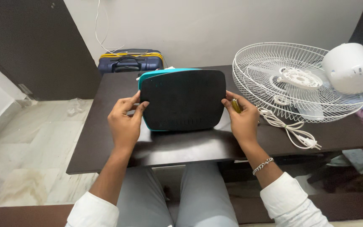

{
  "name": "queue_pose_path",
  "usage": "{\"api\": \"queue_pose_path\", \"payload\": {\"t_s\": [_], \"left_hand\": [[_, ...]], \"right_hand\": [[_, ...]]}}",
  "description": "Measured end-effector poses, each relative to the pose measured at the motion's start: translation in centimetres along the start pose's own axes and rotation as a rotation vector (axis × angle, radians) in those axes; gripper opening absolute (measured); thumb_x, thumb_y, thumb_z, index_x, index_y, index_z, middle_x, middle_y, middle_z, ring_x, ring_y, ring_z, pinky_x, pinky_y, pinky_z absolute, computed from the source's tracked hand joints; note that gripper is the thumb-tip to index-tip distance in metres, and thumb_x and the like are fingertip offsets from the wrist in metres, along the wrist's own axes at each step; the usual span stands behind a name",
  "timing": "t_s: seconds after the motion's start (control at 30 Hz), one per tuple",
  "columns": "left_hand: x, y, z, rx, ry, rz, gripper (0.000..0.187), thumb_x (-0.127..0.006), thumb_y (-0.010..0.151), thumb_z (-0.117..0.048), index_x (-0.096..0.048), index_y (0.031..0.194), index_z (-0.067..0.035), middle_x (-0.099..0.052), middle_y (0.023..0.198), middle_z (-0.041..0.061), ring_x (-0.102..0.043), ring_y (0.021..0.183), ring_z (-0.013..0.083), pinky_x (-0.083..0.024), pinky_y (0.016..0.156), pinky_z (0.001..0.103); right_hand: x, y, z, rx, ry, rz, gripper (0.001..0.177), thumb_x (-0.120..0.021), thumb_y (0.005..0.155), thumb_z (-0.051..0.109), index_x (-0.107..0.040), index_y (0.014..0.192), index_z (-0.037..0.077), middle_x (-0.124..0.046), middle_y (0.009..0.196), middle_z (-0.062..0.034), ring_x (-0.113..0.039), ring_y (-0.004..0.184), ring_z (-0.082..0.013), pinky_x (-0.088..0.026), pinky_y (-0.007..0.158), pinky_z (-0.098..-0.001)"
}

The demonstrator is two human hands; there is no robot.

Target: The person aligns a black plastic back cover onto a teal electronics housing and uses a yellow-handled screwdriver to fasten multiple screws into the cover. The person rotates the device to access different screw locations and continues tightening until the cover is secured.

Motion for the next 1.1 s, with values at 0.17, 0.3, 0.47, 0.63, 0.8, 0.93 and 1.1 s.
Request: {"api": "queue_pose_path", "payload": {"t_s": [0.17, 0.3, 0.47, 0.63, 0.8, 0.93, 1.1], "left_hand": [[-0.4, -0.3, 0.8, 0.001, 0.001, -0.010, 0.034, -0.079, 0.091, -0.013, -0.075, 0.124, -0.012, -0.070, 0.107, 0.007, -0.073, 0.094, 0.0155, -0.067, 0.076, 0.028], [-0.5, -0.5, 0.4, -0.089, 0.001, -0.049, 0.032, -0.078, 0.095, -0.013, -0.073, 0.127, -0.009, -0.064, 0.118, 0.011, -0.070, 0.105, 0.0196, -0.063, 0.083, 0.031], [-0.7, -0.5, 1.0, -0.020, -0.076, -0.052, 0.031, -0.074, 0.097, -0.016, -0.071, 0.127, -0.011, -0.065, 0.119, 0.008, -0.070, 0.109, 0.0181, -0.063, 0.076, 0.027], [-0.5, -0.4, 1.6, 0.023, -0.042, -0.070, 0.029, -0.072, 0.098, -0.019, -0.073, 0.126, -0.013, -0.067, 0.112, 0.006, -0.073, 0.099, 0.0151, -0.065, 0.069, 0.026], [-0.3, -0.4, 2.2, 0.046, -0.015, -0.094, 0.026, -0.073, 0.098, -0.021, -0.075, 0.123, -0.014, -0.068, 0.106, 0.006, -0.072, 0.092, 0.0146, -0.064, 0.070, 0.027], [-0.3, -0.4, 2.5, 0.078, -0.022, -0.083, 0.028, -0.073, 0.097, -0.021, -0.075, 0.124, -0.015, -0.069, 0.107, 0.005, -0.073, 0.092, 0.0147, -0.062, 0.072, 0.029], [-0.2, -0.3, 2.5, 0.130, -0.021, -0.056, 0.026, -0.073, 0.096, -0.020, -0.076, 0.121, -0.015, -0.070, 0.104, 0.004, -0.073, 0.089, 0.0146, -0.061, 0.074, 0.029]], "right_hand": [[-0.1, 0.0, -0.1, 0.033, -0.031, 0.020, 0.028, -0.076, 0.093, 0.013, -0.075, 0.120, 0.005, -0.079, 0.105, -0.0085, -0.074, 0.093, -0.0114, -0.061, 0.084, -0.0259], [-0.3, 0.0, -0.2, 0.046, 0.012, 0.016, 0.028, -0.076, 0.093, 0.013, -0.075, 0.119, 0.005, -0.079, 0.106, -0.0085, -0.075, 0.096, -0.0115, -0.062, 0.087, -0.0258], [-0.4, -0.1, 0.1, 0.071, -0.020, 0.013, 0.029, -0.078, 0.091, 0.012, -0.075, 0.120, 0.005, -0.079, 0.106, -0.0090, -0.075, 0.097, -0.0124, -0.062, 0.088, -0.0262], [-0.6, -0.3, 0.3, 0.070, -0.017, 0.018, 0.032, -0.080, 0.087, 0.009, -0.075, 0.118, 0.005, -0.078, 0.106, -0.0094, -0.075, 0.096, -0.0130, -0.062, 0.086, -0.0264], [-0.8, -0.5, 0.6, 0.110, 0.004, 0.025, 0.032, -0.080, 0.087, 0.007, -0.075, 0.119, 0.004, -0.079, 0.107, -0.0101, -0.075, 0.097, -0.0138, -0.061, 0.087, -0.0267], [-1.0, -0.4, 0.6, 0.107, 0.020, 0.020, 0.032, -0.080, 0.087, 0.007, -0.075, 0.119, 0.004, -0.079, 0.107, -0.0103, -0.075, 0.096, -0.0140, -0.061, 0.086, -0.0265], [-1.0, -0.5, 0.8, 0.096, -0.024, 0.021, 0.032, -0.080, 0.088, 0.009, -0.075, 0.119, 0.005, -0.078, 0.107, -0.0096, -0.076, 0.099, -0.0138, -0.062, 0.087, -0.0260]]}}
Point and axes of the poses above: each hand's wrist, its own y-axis towards the middle knuckle, its own x-axis out of the back of the hand, z = x × y, the point moved 8 cm from there along y, towards the middle knuckle
